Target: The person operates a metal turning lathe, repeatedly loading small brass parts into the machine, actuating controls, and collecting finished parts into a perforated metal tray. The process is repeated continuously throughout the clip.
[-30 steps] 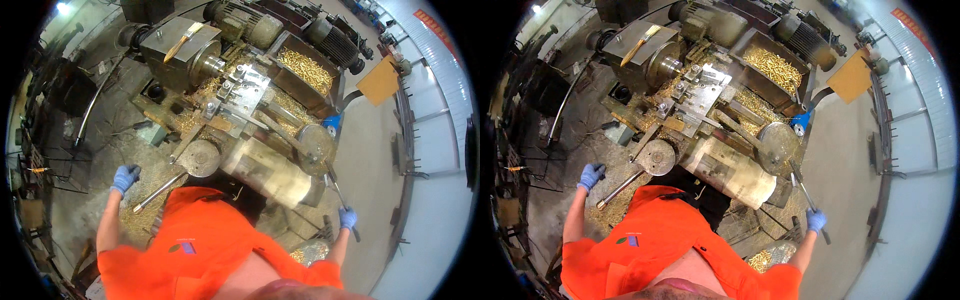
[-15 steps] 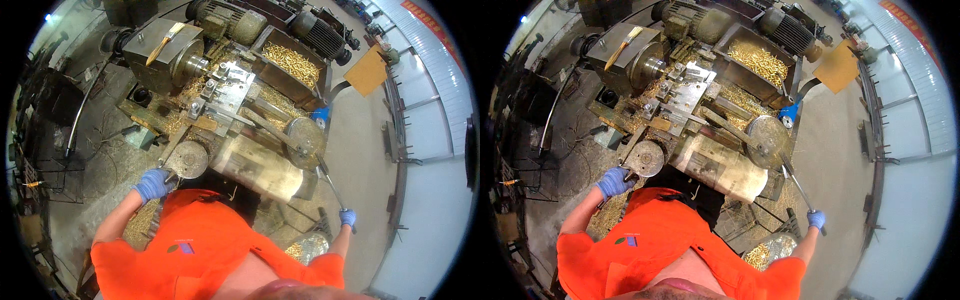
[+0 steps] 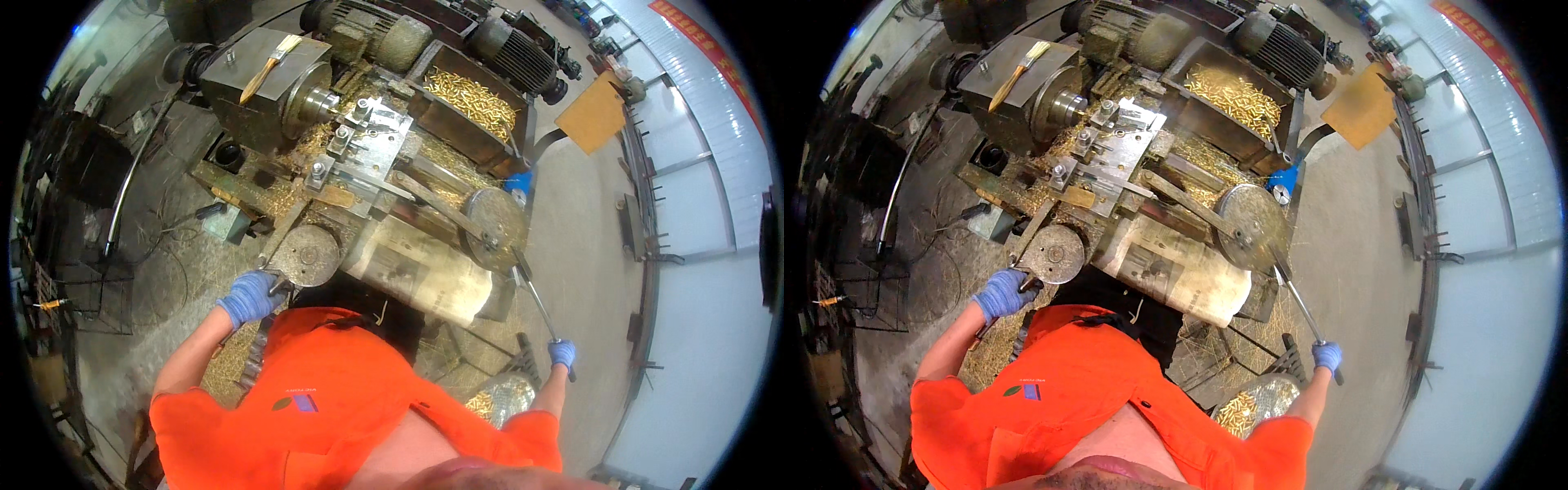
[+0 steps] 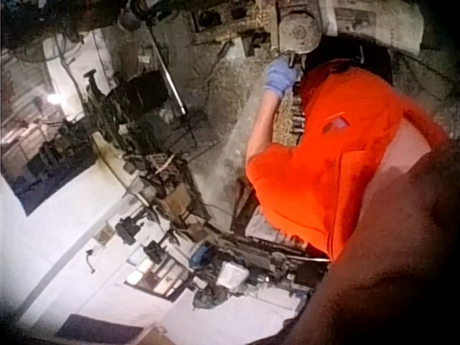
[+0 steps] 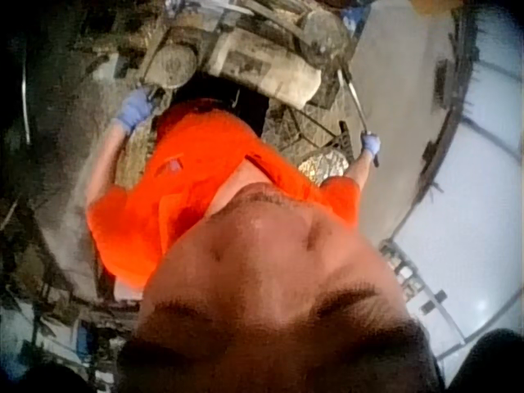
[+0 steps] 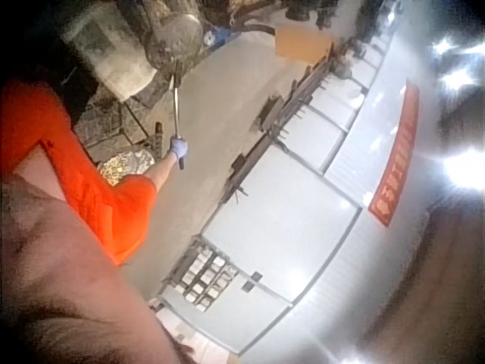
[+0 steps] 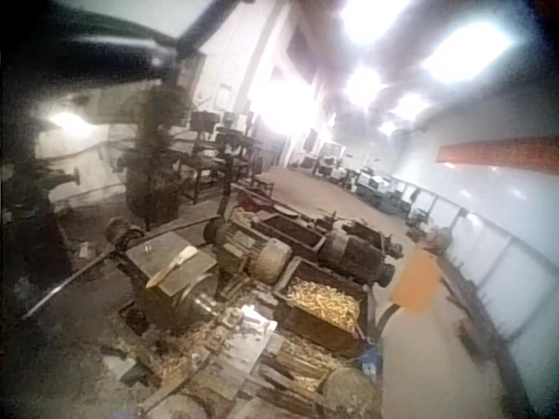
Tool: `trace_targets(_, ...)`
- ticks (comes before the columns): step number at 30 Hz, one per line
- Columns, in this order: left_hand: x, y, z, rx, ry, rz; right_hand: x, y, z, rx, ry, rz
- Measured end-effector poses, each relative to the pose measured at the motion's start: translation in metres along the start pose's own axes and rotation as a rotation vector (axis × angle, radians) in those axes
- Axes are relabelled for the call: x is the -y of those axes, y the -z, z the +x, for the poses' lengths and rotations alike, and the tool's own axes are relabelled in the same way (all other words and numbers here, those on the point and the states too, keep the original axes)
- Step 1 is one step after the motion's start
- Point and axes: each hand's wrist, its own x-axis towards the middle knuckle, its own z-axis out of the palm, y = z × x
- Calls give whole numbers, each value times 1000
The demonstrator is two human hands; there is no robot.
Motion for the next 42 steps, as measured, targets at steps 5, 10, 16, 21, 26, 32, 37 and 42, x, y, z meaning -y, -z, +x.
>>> trace_targets(5, -1, 1, 0, -9, -6, 8, 0, -4, -5, -10, -20, -5)
trace_targets(10, 1, 0, 0, 21, 16, 26, 7, 6, -18, 15, -25, 49)
trace_targets(16, 10, -6, 5, 44, 18, 9, 7, 11, -29, 76, -59, -22)
trace_targets(21, 10, -4, 3, 23, -45, 0, 18, 22, -40, 107, -70, -38)
trace_targets(26, 9, -2, 5, 41, -24, 10, 14, 15, -42, 113, -68, -24)
trace_targets(32, 19, -10, 4, 51, 2, -1, 10, 3, -42, 108, -100, 23)
trace_targets(37, 16, -6, 5, 36, -20, -4, 15, 15, -58, 77, -157, 86)
trace_targets(42, 6, 5, 1, 52, -31, -24, 22, 21, -87, 142, -208, 100)
